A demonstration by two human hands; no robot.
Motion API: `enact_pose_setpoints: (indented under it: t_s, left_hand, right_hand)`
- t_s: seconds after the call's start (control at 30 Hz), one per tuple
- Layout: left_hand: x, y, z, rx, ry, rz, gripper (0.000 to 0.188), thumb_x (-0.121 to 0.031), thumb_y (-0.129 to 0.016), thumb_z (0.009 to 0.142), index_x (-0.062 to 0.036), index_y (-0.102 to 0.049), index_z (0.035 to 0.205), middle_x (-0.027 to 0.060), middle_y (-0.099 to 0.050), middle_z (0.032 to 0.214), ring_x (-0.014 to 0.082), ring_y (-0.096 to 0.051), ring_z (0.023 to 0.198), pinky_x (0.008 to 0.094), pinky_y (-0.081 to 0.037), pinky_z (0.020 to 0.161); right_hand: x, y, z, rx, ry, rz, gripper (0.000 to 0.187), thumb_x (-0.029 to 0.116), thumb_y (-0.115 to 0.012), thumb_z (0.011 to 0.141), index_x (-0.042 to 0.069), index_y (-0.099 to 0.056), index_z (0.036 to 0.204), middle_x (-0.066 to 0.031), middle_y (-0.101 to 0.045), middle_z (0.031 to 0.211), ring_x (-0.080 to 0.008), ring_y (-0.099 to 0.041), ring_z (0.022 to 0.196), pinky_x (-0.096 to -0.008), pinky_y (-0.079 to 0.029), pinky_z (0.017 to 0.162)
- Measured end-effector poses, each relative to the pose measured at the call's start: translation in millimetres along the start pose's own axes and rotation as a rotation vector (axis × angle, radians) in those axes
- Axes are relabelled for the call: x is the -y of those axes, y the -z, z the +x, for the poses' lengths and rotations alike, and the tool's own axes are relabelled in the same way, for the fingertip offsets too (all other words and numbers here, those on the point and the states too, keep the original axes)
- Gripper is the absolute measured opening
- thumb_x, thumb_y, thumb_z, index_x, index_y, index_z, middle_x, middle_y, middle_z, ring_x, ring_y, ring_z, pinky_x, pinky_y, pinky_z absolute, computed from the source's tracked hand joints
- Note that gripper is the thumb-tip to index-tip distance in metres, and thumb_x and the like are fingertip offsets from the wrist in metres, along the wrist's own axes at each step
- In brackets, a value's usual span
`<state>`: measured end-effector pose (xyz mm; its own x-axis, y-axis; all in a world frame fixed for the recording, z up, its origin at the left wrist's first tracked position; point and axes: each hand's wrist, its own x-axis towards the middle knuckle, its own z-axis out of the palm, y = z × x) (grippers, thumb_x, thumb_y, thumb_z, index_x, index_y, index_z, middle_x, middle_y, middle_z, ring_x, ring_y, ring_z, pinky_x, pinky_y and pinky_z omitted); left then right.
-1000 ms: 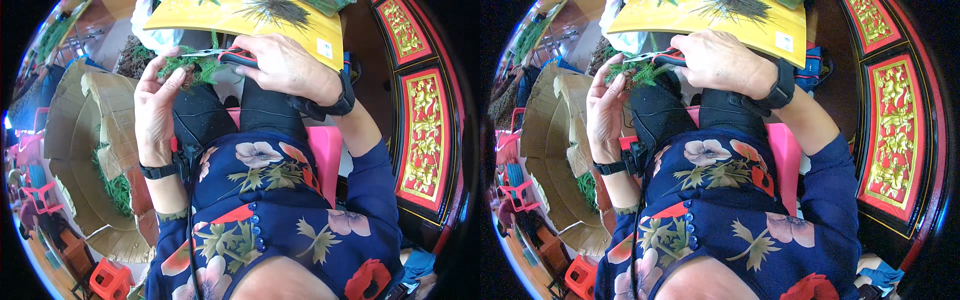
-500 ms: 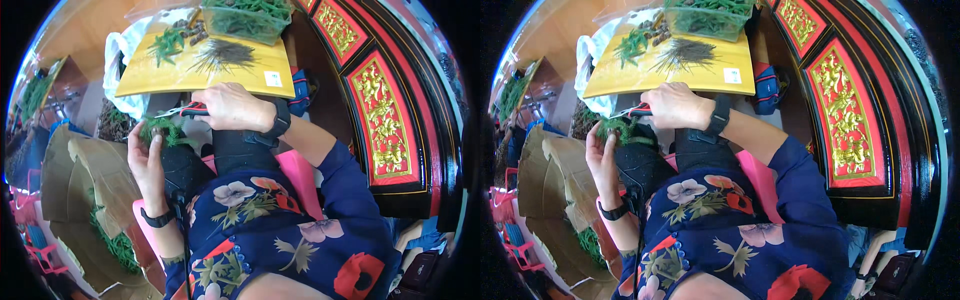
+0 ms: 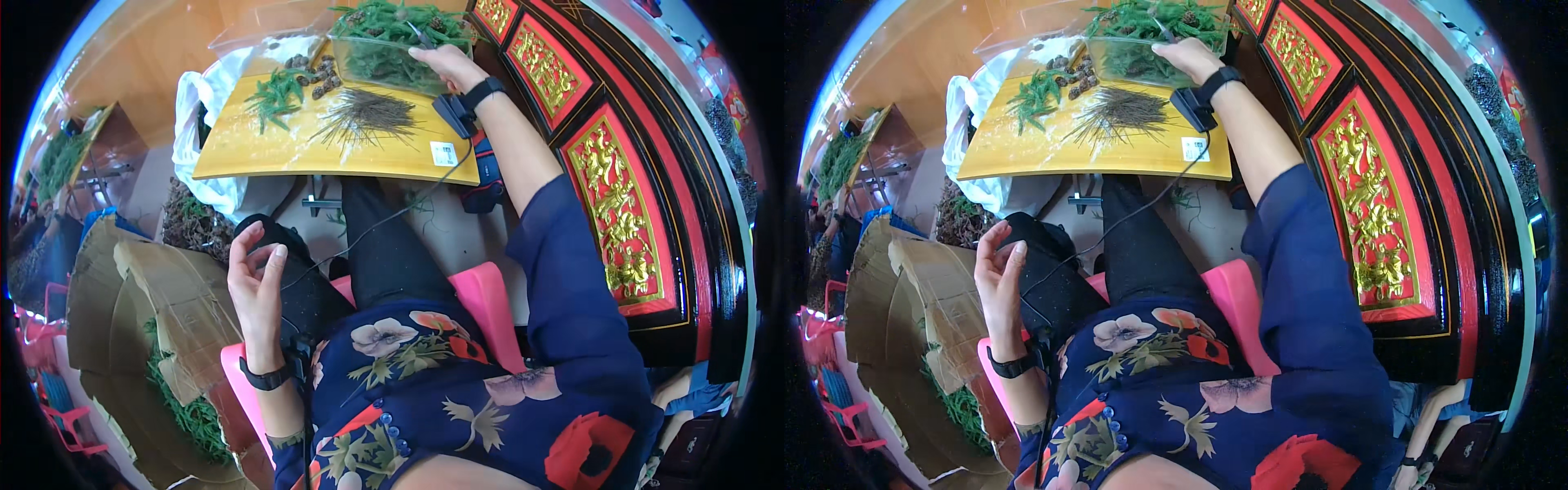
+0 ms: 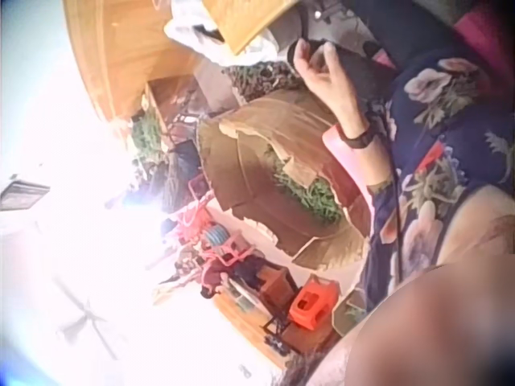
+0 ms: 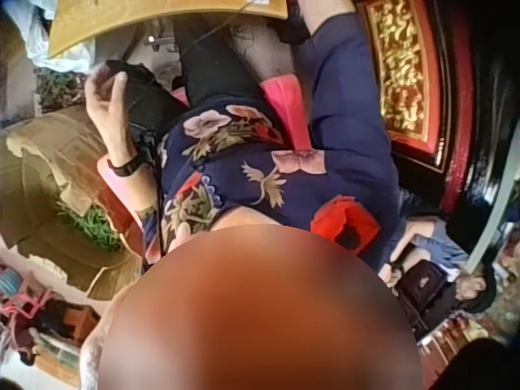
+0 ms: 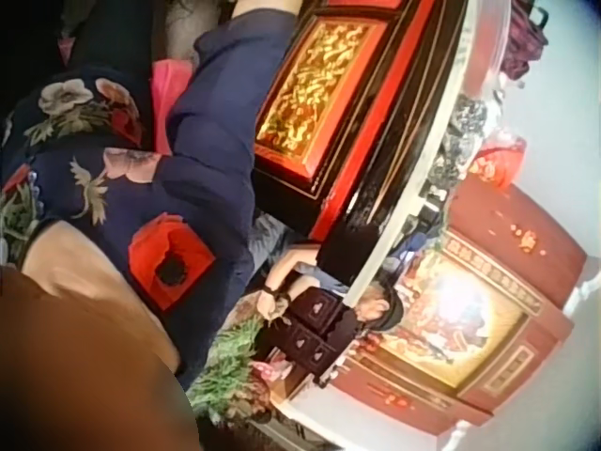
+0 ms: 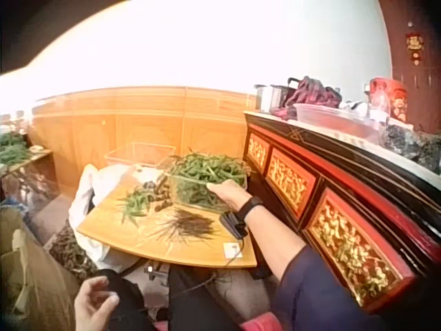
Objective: The person is assembling artificial green leaves by attaching them to stems and using pliers to trim or secure components.
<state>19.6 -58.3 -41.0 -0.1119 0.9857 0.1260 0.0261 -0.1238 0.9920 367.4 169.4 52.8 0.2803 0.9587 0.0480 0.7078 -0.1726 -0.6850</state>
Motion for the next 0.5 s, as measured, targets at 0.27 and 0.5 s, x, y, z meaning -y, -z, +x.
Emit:
enact_pose_setpoints:
  t_s: [0.27, 0.5]
  left_hand:
    - [1, 0, 4, 0.023, -0.04, 0.013, 0.045, -0.008, -0.067, 0.083, 0.0002, -0.05, 0.125, 0.0116, -0.052, 0.122, 0.0119, -0.055, 0.094, 0.0246, -0.045, 0.085]
    - [1, -3, 2, 0.038, 0.002, 0.029, 0.046, -0.008, -0.067, 0.084, 0.0004, -0.049, 0.125, 0.0121, -0.051, 0.123, 0.0115, -0.056, 0.094, 0.0244, -0.045, 0.085]
  right_hand:
    - [-90, -19, -32, -0.117, -0.13, -0.232, 0.064, 0.058, -0.066, 0.072, -0.002, -0.066, 0.095, -0.021, -0.066, 0.095, -0.032, -0.063, 0.095, -0.0392, -0.047, 0.084]
    - [-122, -37, -54, -0.075, -0.217, -0.436, 0.072, 0.06, -0.07, 0.067, 0.001, -0.063, 0.107, -0.022, -0.061, 0.113, -0.0332, -0.057, 0.109, -0.0391, -0.044, 0.092]
